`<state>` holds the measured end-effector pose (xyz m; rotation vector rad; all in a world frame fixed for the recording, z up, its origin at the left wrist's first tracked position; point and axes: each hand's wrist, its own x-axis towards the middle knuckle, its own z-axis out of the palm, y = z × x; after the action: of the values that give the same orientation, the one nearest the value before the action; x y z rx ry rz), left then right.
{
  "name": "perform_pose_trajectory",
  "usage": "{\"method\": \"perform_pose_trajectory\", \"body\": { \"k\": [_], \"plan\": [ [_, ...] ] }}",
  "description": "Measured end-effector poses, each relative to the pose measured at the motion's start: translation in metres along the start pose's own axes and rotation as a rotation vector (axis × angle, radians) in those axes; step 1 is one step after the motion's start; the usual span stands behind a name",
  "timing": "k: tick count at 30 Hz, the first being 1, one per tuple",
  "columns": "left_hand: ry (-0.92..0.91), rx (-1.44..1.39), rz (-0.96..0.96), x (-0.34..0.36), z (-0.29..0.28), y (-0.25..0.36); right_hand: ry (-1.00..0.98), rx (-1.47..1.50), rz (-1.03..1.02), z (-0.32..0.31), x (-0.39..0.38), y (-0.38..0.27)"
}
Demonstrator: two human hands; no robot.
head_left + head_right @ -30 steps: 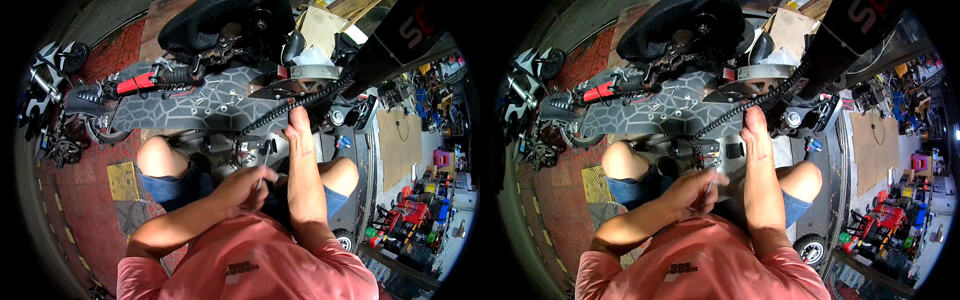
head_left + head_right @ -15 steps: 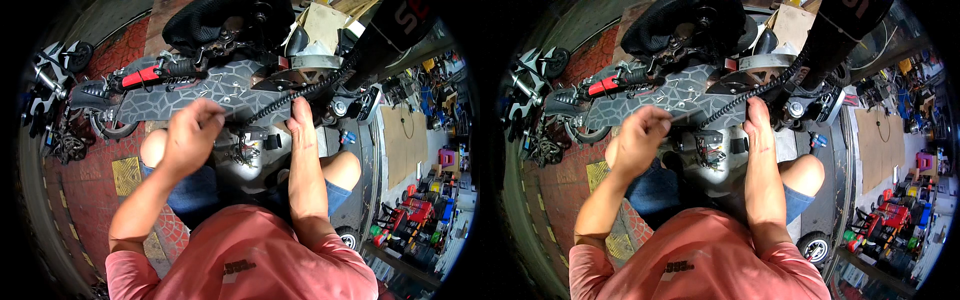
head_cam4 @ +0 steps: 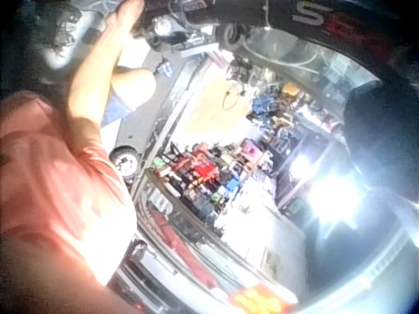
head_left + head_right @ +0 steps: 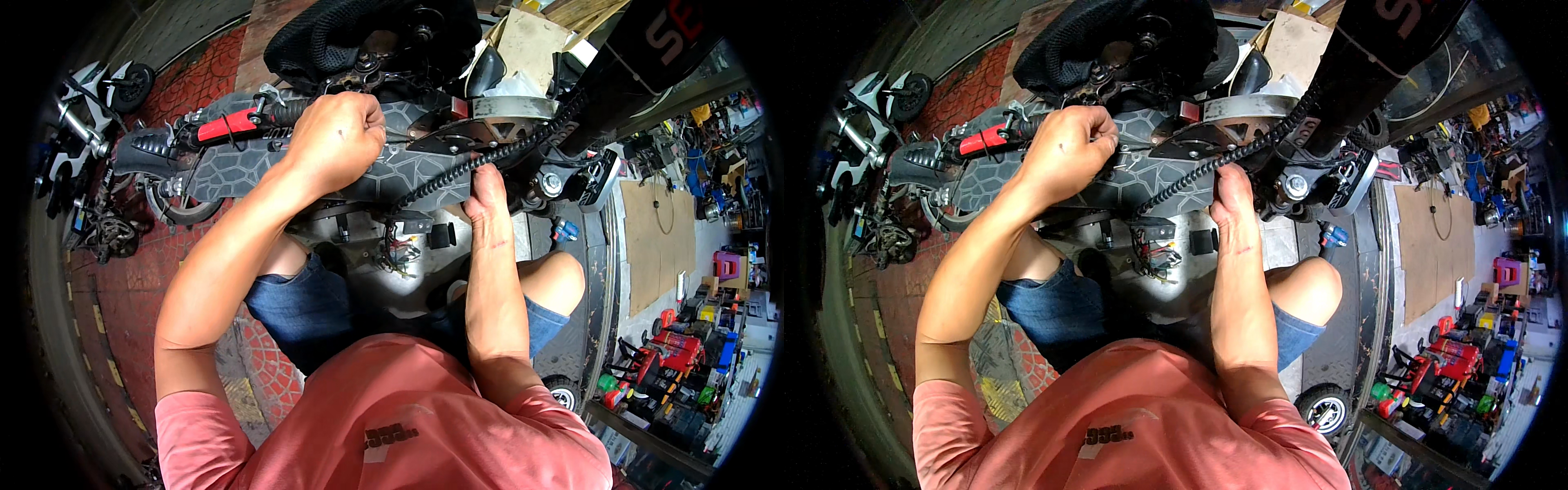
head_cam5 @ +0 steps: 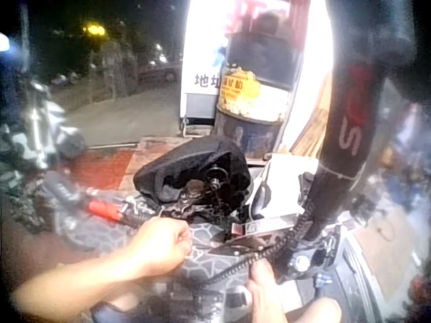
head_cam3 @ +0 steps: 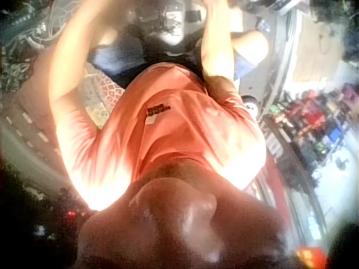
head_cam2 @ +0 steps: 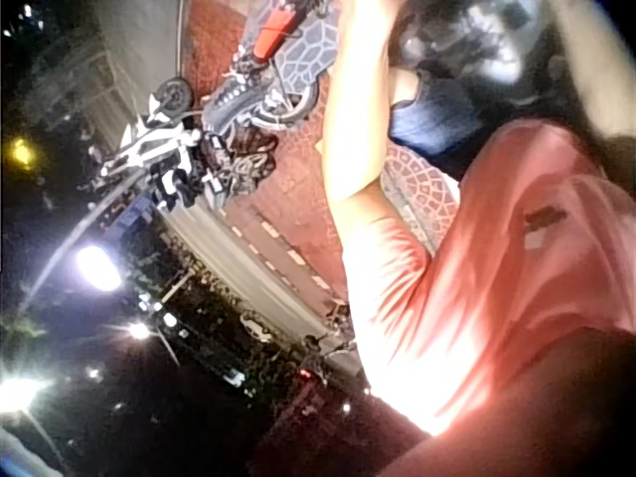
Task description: The person is repairing an electric scooter in a workshop. They use a screwdriver to tighten screws on the rear wheel assembly and the central body panel while sitting on the floor.
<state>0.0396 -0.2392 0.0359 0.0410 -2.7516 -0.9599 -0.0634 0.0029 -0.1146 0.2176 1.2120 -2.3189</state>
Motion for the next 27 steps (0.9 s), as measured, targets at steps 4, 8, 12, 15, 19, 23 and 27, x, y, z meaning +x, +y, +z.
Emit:
{"method": "perform_pose_trajectory", "body": {
  "k": [4, 8, 12, 15, 19, 23, 27],
  "plan": [
    [0.008, 0.032, 0.019, 0.001, 0.001, -0.003, 0.021, -0.004, -0.007, 0.001, 0.001, 0.001],
    [-0.023, 0.181, 0.098, 0.009, -0.002, 0.005, 0.029, -0.033, -0.009, 0.002, -0.002, -0.001],
    [-0.056, 0.376, 0.157, 0.032, -0.001, 0.027, 0.061, -0.071, -0.018, 0.004, -0.005, -0.003],
    [0.118, 0.231, 0.284, 0.050, 0.009, 0.031, 0.095, -0.088, -0.026, 0.004, -0.004, -0.003],
    [0.054, -0.297, -0.024, 0.065, 0.019, 0.036, 0.039, -0.048, -0.002, -0.003, 0.003, 0.002],
    [-0.027, -0.747, -0.176, 0.053, 0.024, 0.033, 0.033, -0.013, -0.021, -0.011, 0.006, 0.004],
    [0.021, -1.152, -0.083, 0.036, 0.037, 0.018, 0.035, -0.007, -0.034, -0.008, 0.006, 0.006]
  ]
}}
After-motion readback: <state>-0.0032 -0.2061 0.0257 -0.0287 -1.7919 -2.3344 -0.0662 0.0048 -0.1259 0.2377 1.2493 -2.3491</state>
